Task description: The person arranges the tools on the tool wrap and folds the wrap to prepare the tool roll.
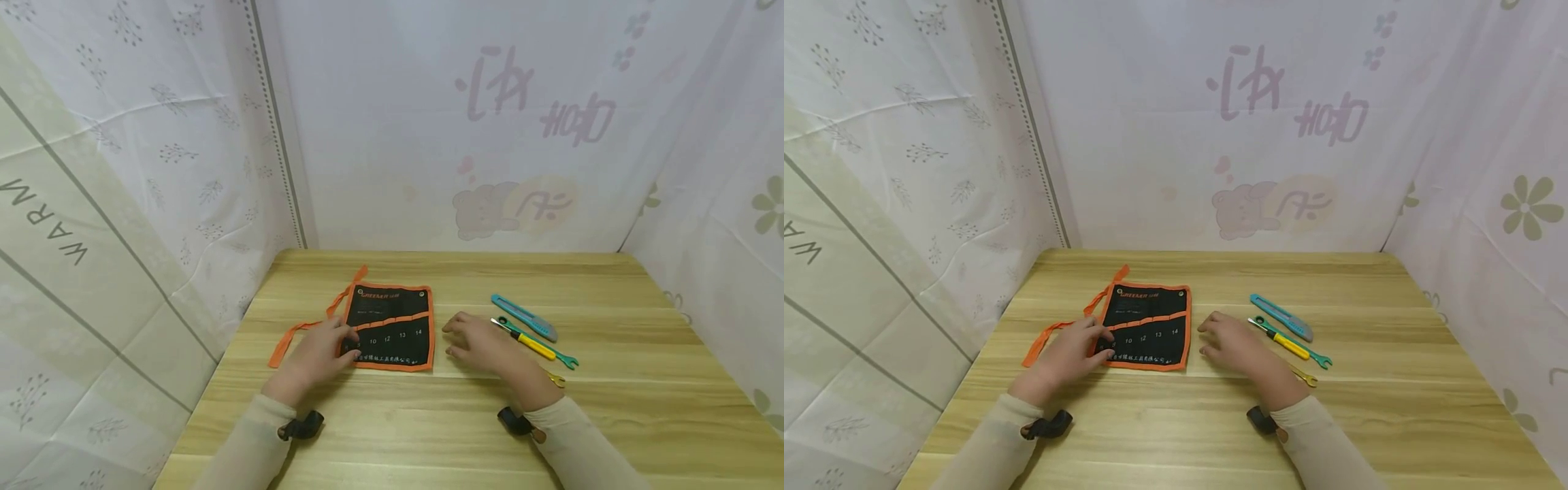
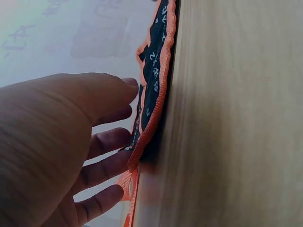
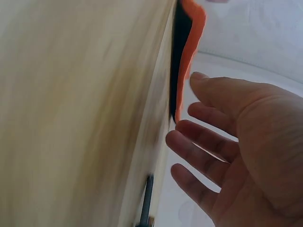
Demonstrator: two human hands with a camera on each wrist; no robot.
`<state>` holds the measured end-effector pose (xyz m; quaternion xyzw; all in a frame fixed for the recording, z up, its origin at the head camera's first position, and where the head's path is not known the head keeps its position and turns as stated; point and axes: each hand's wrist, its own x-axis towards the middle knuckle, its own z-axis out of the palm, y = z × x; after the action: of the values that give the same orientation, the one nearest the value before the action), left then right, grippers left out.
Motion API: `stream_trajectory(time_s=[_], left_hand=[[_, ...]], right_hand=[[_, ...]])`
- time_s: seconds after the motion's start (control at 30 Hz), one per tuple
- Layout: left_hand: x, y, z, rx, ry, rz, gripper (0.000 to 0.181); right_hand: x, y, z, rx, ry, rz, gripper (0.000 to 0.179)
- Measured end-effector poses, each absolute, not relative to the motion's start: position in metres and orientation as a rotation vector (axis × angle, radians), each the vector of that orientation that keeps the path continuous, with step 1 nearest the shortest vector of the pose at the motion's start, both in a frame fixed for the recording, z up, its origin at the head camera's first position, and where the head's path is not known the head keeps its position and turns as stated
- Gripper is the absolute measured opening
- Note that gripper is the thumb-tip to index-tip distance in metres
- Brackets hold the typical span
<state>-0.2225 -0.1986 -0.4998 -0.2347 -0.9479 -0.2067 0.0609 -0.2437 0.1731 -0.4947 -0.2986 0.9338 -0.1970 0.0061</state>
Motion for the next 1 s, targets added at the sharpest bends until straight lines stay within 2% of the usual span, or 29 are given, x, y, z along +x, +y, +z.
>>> stream_trajectory(time_s=[0.2, 0.6, 0.8, 1.0], left_hand=[[-0.218, -0.198, -0.506, -0.737, -2.859, -0.573, 0.019], [-0.218, -0.195, -0.505, -0.724, -2.859, -0.543, 0.017], [-0.219, -0.191, -0.507, -0.692, -2.839, -0.496, 0.016], [-0.219, -0.188, -0.508, -0.683, -2.822, -0.459, 0.015]], right_hand=[[-0.241, 0.161, -0.500, -1.057, 2.838, -0.654, 0.035], [-0.235, 0.155, -0.499, -1.057, 2.816, -0.574, 0.032], [-0.222, 0.152, -0.500, -1.110, 2.857, -0.486, 0.019], [-0.204, 0.149, -0.498, -1.204, 2.876, -0.401, 0.016]])
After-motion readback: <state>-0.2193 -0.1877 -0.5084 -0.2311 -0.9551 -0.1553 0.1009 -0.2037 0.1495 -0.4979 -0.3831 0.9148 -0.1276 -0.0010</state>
